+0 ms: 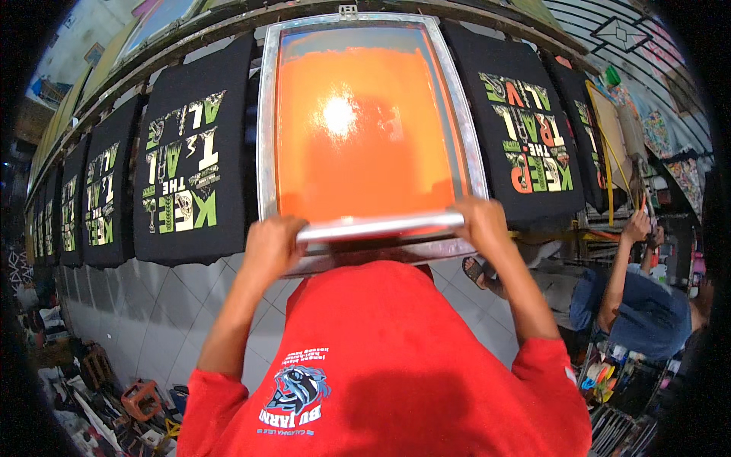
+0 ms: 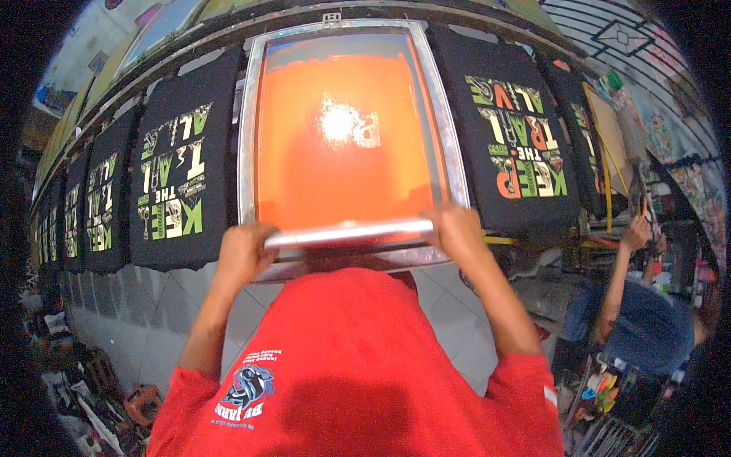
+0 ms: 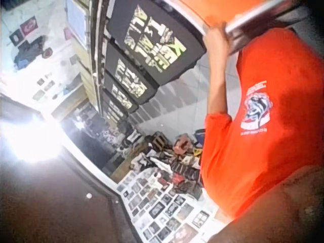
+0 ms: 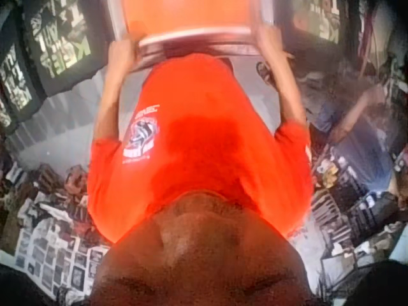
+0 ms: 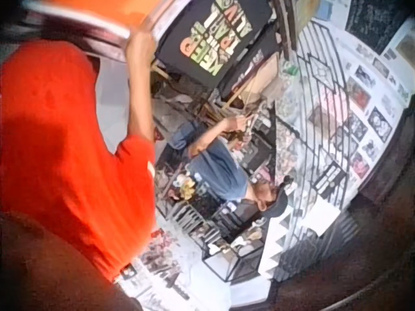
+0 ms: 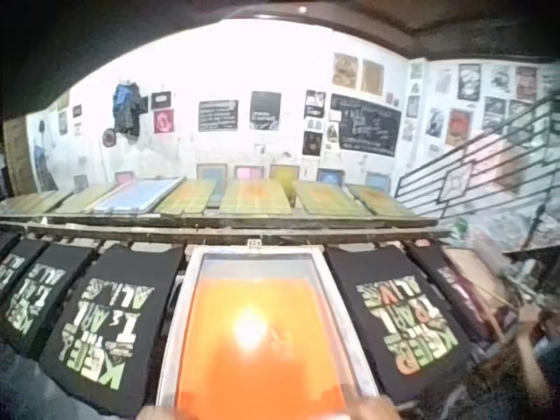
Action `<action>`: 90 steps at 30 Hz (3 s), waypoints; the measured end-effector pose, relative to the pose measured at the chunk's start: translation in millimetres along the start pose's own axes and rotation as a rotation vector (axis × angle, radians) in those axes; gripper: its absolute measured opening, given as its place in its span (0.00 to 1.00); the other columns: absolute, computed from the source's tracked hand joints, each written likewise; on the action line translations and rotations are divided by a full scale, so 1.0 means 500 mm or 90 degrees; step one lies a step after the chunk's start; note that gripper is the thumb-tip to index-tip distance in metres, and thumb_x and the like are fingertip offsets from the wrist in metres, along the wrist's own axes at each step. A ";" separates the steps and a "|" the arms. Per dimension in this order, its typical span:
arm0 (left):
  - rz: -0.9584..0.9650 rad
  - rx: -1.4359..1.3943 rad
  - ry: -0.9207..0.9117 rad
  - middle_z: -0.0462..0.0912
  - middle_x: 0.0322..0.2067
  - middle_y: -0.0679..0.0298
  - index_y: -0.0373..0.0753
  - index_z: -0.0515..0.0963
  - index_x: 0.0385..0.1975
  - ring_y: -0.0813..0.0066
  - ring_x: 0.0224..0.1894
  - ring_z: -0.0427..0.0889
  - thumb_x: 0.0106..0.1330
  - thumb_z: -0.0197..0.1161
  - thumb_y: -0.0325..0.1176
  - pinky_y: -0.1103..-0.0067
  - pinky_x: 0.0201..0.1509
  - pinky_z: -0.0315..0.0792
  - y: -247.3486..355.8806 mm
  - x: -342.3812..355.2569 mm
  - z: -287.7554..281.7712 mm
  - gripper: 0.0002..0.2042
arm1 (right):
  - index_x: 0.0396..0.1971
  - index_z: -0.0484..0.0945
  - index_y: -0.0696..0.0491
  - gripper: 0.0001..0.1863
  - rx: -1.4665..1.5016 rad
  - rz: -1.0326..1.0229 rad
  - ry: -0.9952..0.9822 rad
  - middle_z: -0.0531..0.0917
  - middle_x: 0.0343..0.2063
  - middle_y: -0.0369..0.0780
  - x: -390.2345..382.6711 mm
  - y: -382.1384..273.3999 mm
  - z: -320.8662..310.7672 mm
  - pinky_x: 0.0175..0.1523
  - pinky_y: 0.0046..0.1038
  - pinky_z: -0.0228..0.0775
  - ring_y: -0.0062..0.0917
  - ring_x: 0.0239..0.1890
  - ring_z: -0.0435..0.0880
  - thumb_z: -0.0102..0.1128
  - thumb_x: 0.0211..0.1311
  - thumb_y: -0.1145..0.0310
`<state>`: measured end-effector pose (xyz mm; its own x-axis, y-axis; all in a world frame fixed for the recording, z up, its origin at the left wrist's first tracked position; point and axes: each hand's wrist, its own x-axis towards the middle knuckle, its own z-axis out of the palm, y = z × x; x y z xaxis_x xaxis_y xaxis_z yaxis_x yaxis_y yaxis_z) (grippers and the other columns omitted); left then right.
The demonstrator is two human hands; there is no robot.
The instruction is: The person performs screen printing on several black t-shirts by placing a screen over each shirt and using a squeegee to spread orange ink across the stencil, repeating this process for multiple shirts on a long printing table.
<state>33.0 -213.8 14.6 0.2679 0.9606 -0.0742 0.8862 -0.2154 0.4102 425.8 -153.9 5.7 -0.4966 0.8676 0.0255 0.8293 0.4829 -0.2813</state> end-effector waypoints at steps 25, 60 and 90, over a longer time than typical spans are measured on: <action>0.060 0.133 0.152 0.82 0.42 0.57 0.38 0.79 0.44 0.57 0.44 0.82 0.43 0.70 0.26 0.66 0.45 0.78 -0.145 0.256 0.049 0.23 | 0.41 0.80 0.52 0.26 -0.061 -0.040 0.149 0.84 0.40 0.41 0.270 0.113 0.073 0.46 0.35 0.77 0.36 0.44 0.82 0.68 0.33 0.80; 0.098 0.037 0.079 0.84 0.38 0.57 0.36 0.79 0.38 0.59 0.41 0.83 0.44 0.68 0.27 0.68 0.43 0.78 0.022 -0.082 0.039 0.18 | 0.36 0.81 0.52 0.19 0.011 -0.022 0.084 0.85 0.35 0.41 -0.097 -0.063 0.022 0.43 0.37 0.78 0.37 0.37 0.84 0.68 0.36 0.75; 0.074 0.070 0.162 0.83 0.28 0.48 0.40 0.83 0.29 0.48 0.35 0.83 0.47 0.68 0.34 0.62 0.40 0.77 -0.231 0.672 -0.229 0.10 | 0.33 0.86 0.45 0.14 -0.088 -0.011 0.137 0.85 0.27 0.47 0.708 0.226 -0.124 0.39 0.43 0.77 0.44 0.32 0.85 0.71 0.43 0.58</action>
<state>-22.6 154.0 46.1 0.2788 0.9387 0.2027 0.8945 -0.3307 0.3009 359.5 215.0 42.5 -0.4580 0.8569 0.2364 0.8554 0.4972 -0.1452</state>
